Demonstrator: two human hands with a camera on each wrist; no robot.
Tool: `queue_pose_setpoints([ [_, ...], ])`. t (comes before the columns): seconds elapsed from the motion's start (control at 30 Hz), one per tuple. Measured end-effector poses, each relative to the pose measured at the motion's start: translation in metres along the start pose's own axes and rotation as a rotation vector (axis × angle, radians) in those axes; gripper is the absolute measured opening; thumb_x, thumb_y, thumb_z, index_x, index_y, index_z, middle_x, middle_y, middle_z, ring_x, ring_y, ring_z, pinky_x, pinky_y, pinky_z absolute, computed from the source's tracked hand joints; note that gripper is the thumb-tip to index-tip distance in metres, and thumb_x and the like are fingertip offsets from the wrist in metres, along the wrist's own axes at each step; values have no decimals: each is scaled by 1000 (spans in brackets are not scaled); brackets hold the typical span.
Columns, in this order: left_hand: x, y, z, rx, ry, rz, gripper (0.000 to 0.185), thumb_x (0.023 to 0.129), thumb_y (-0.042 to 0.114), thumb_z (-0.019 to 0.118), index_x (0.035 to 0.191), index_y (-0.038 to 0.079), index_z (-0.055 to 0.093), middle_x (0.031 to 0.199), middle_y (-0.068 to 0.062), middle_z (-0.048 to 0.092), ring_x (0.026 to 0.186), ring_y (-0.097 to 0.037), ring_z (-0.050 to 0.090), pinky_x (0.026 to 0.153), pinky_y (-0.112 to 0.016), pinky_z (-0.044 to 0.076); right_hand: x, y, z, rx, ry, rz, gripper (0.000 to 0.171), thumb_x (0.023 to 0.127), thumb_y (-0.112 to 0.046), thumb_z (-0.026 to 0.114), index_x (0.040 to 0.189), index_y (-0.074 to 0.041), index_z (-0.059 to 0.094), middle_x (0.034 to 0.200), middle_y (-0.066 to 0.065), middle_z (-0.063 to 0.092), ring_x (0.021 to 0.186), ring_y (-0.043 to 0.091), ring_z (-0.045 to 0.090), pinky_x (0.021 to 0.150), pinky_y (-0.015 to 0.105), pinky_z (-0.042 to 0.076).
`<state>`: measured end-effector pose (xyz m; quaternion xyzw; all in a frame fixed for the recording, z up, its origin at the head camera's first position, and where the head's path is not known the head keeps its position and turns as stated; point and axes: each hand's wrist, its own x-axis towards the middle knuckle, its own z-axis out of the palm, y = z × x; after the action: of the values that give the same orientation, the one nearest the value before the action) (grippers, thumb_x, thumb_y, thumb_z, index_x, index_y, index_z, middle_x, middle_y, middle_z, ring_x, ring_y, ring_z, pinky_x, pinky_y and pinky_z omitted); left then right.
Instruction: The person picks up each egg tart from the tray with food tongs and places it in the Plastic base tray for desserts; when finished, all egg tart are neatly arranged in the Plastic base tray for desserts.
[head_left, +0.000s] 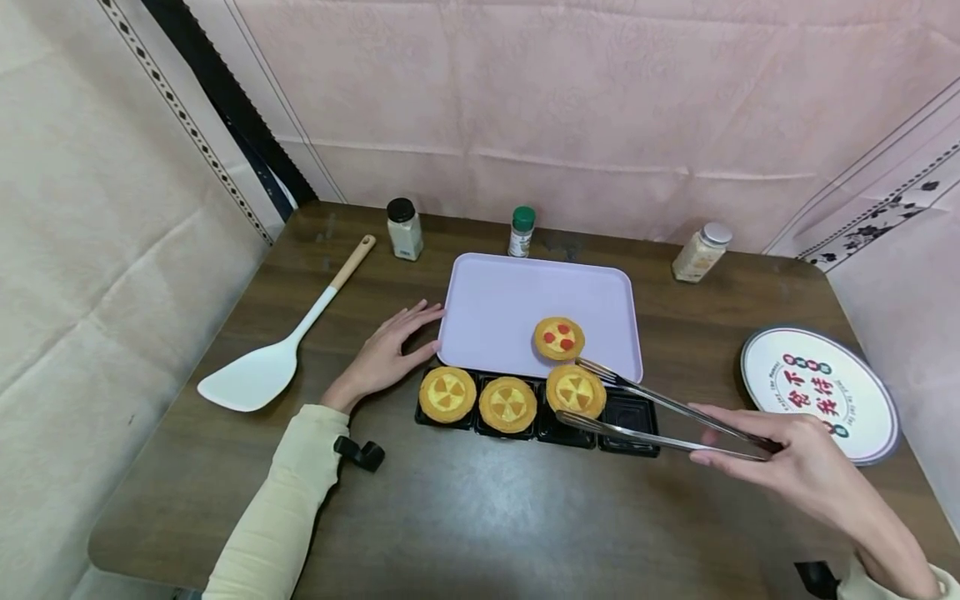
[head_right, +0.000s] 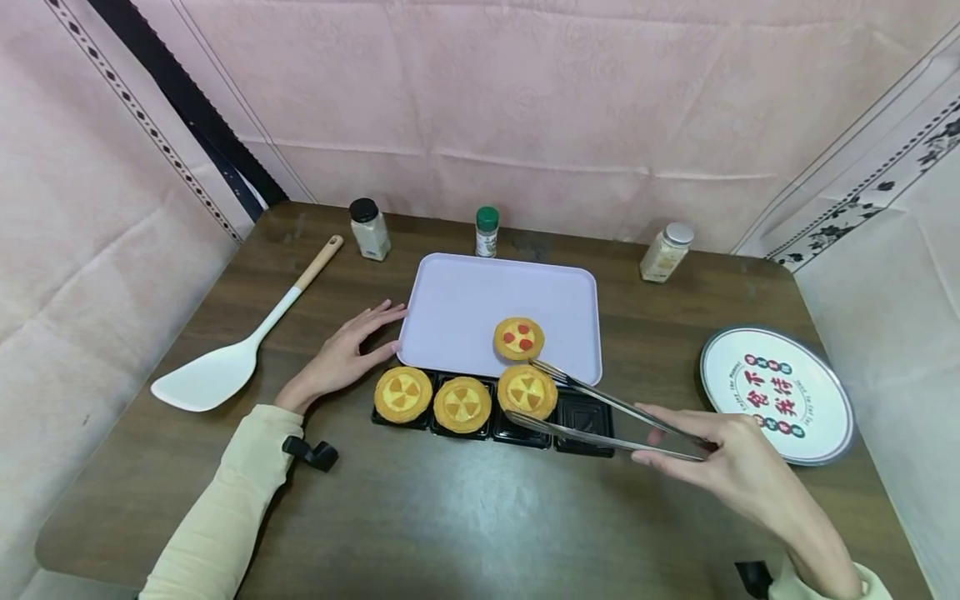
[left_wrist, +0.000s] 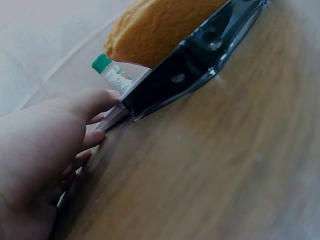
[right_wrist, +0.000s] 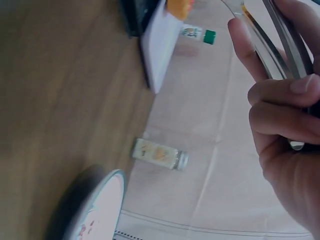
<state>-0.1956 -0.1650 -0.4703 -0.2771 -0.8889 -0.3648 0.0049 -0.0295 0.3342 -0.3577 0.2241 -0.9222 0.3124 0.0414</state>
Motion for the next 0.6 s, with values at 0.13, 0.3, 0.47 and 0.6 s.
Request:
queue_pose_setpoints([
  [0.13,1,1,0,2,6,1,54,99,38,59,148,20,46,153,0,40,145,-22,23,117,-48,13,-6,8,6,6,-3,-33,58,70,-3,87,123,-15,70,87,-16,69,52,-8,27,43,12,30],
  [0.3,0,1,-2,5,10,5,54,99,37,59,148,20,46,153,0,40,145,-22,24,117,-48,14,-8,11,14,19,-24,-24,56,73,-7,86,125,-18,69,88,-18,69,56,-6,36,44,12,34],
  [0.47,-1,0,-2,12,7,9,54,99,36,60,148,19,46,153,0,39,145,-22,24,117,-48,14,-8,10,19,14,-33,-6,55,75,-13,86,126,-24,68,87,-21,68,68,0,52,48,12,38],
  [0.6,-1,0,0,12,0,0,55,99,37,59,149,21,45,153,2,39,145,-21,23,117,-47,13,-7,10,20,13,-36,-16,55,76,-14,86,127,-23,68,87,-21,67,66,0,50,46,12,36],
])
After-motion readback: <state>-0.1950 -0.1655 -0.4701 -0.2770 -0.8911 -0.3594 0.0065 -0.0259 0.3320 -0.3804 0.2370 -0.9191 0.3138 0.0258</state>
